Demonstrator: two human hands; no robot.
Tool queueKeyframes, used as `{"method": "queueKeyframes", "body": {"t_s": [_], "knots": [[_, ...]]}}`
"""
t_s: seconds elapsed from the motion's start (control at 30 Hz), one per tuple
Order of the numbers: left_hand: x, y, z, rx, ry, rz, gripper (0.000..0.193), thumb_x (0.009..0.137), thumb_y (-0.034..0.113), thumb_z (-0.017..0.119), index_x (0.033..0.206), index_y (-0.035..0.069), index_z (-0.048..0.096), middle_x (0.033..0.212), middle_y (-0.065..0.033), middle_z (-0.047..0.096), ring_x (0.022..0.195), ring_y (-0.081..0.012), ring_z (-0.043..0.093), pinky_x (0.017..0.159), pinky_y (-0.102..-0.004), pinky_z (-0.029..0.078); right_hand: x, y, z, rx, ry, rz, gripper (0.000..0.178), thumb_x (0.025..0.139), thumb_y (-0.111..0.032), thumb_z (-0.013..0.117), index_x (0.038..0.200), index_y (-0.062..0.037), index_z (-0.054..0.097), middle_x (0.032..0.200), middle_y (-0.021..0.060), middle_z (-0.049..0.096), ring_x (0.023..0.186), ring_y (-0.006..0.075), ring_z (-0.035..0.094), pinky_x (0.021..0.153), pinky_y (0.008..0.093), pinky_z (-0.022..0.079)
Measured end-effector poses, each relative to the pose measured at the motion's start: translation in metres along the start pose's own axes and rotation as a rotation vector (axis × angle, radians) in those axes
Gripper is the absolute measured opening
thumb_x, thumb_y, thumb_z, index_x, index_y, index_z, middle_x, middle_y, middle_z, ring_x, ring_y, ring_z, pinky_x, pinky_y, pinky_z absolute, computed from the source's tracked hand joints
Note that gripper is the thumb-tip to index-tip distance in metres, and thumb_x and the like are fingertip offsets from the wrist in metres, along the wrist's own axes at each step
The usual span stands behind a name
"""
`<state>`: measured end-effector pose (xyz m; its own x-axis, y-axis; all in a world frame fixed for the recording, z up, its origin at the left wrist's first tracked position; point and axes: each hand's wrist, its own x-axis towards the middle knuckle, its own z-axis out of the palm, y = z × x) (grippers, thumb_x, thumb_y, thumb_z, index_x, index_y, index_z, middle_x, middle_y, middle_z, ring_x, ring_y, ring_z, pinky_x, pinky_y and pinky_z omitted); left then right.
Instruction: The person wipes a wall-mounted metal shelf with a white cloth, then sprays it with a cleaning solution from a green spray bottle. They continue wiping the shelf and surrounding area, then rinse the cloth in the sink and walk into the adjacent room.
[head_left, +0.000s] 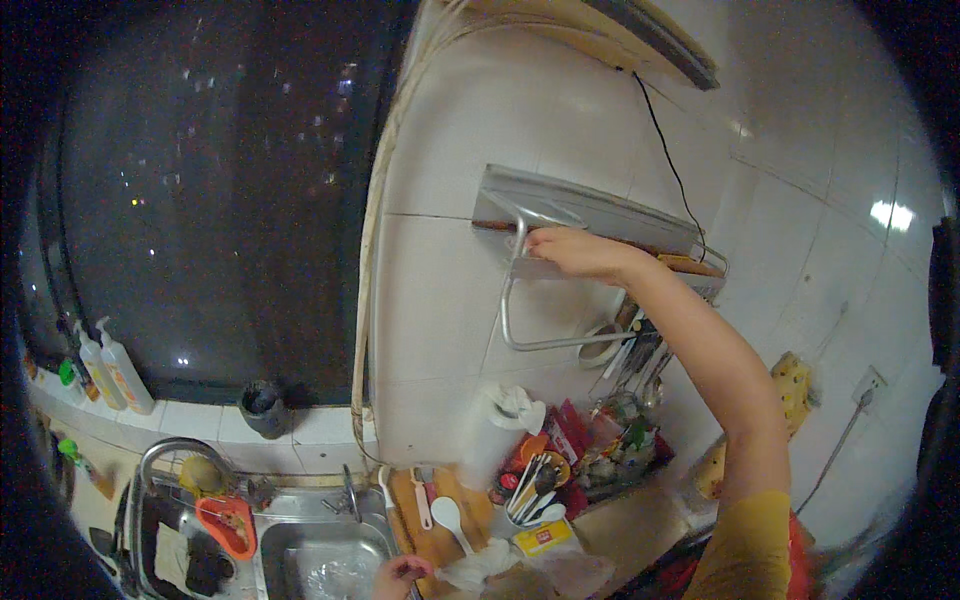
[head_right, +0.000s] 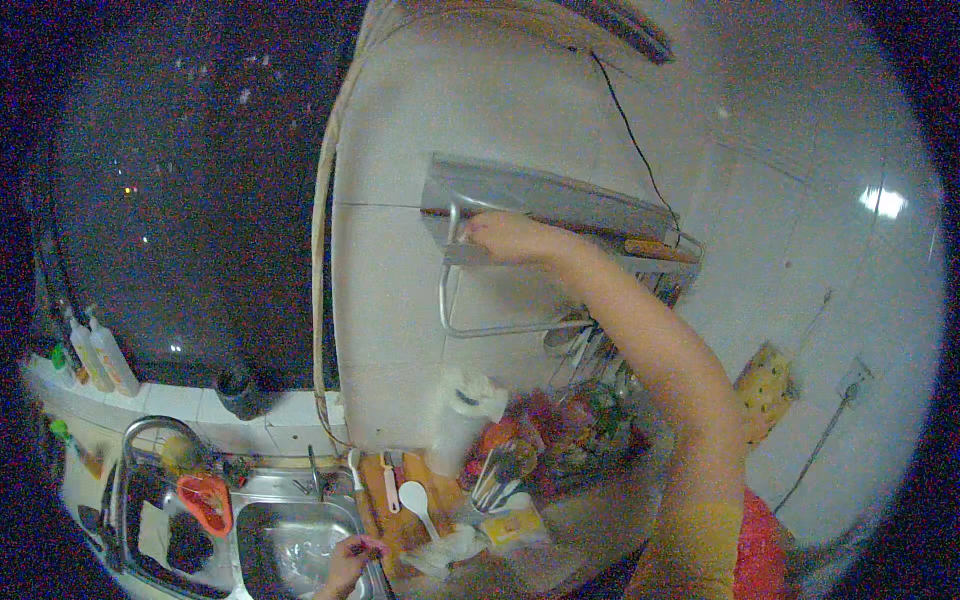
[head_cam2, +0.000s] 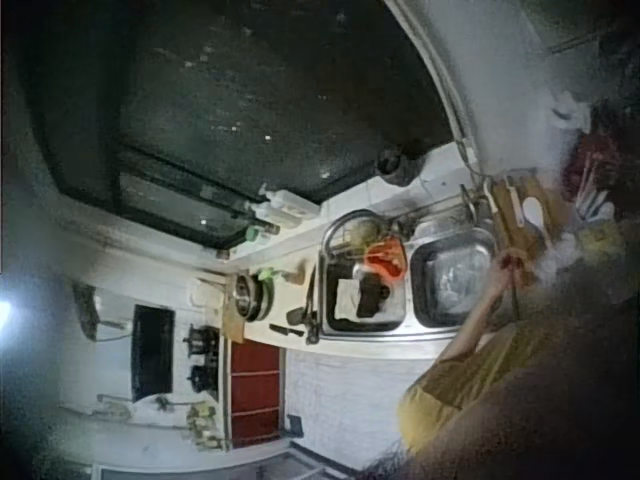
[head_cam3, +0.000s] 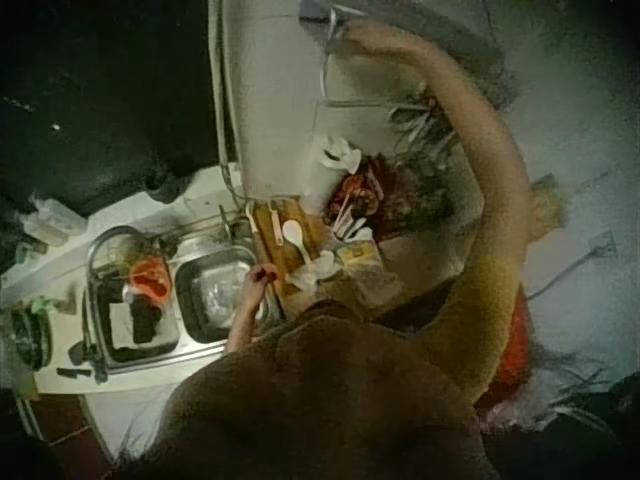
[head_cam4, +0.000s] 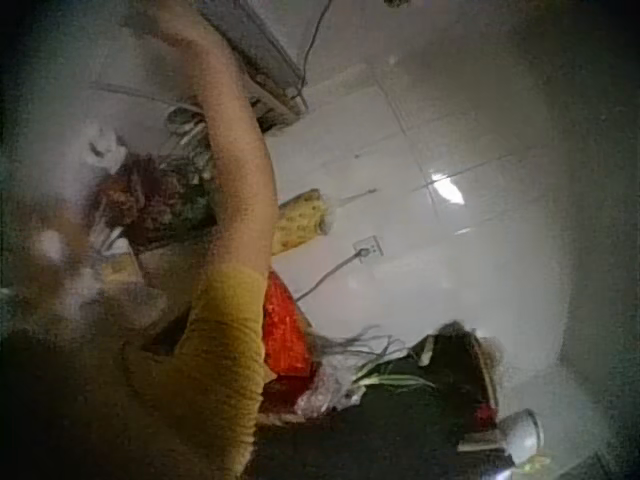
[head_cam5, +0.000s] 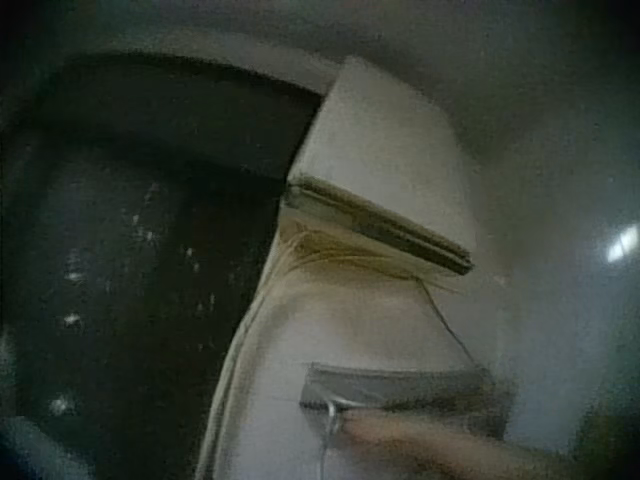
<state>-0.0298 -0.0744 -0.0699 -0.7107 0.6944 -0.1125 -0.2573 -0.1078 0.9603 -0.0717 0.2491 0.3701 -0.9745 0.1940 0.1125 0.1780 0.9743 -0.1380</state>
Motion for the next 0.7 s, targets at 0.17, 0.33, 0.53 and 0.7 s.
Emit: {"method": "queueKeyframes", "body": {"t_s": [0.17,0.33,0.53,0.7], "knots": [[0.006,-0.014,-0.016,0.004,-0.033,0.007,0.009,0.078,-0.004,0.049,0.081,0.001,0.056,0.079,-0.0071,0.060,0.075,-0.0160,0.057,0.073,-0.0291,0.047,0.005,-0.004,0.006,0.124,0.065,0.145,0.024,0.085,-0.023,0.041,0.096,-0.0047,0.052,0.092,0.0023,0.051,0.086,0.0123,0.043,0.077,0.0253,0.035],[0.012,-0.014,-0.022,-0.007,-0.122,0.054,0.009,0.077,-0.004,0.049,0.079,0.000,0.058,0.078,-0.0069,0.060,0.075,-0.0157,0.057,0.072,-0.0287,0.045,0.009,-0.011,0.006,0.258,0.047,0.152,0.022,0.085,-0.026,0.047,0.096,-0.0075,0.050,0.090,-0.0009,0.048,0.089,0.0103,0.041,0.082,0.0242,0.032],[0.018,-0.027,-0.025,0.116,-0.136,0.041,0.012,0.072,-0.007,0.050,0.073,0.002,0.059,0.074,-0.0047,0.060,0.072,-0.0128,0.055,0.071,-0.0255,0.044,0.017,-0.004,0.004,0.220,0.003,0.060,0.011,0.084,-0.018,0.048,0.090,-0.0091,0.047,0.087,-0.0033,0.044,0.087,0.0088,0.039,0.082,0.0229,0.031],[0.019,-0.023,-0.026,0.131,-0.154,0.053,0.017,0.070,-0.009,0.047,0.072,0.002,0.059,0.072,-0.0036,0.059,0.070,-0.0132,0.055,0.069,-0.0261,0.044,0.024,0.000,0.003,0.161,-0.024,0.039,0.009,0.083,-0.017,0.049,0.080,-0.0098,0.043,0.082,-0.0042,0.040,0.081,0.0078,0.038,0.079,0.0229,0.032]]}}
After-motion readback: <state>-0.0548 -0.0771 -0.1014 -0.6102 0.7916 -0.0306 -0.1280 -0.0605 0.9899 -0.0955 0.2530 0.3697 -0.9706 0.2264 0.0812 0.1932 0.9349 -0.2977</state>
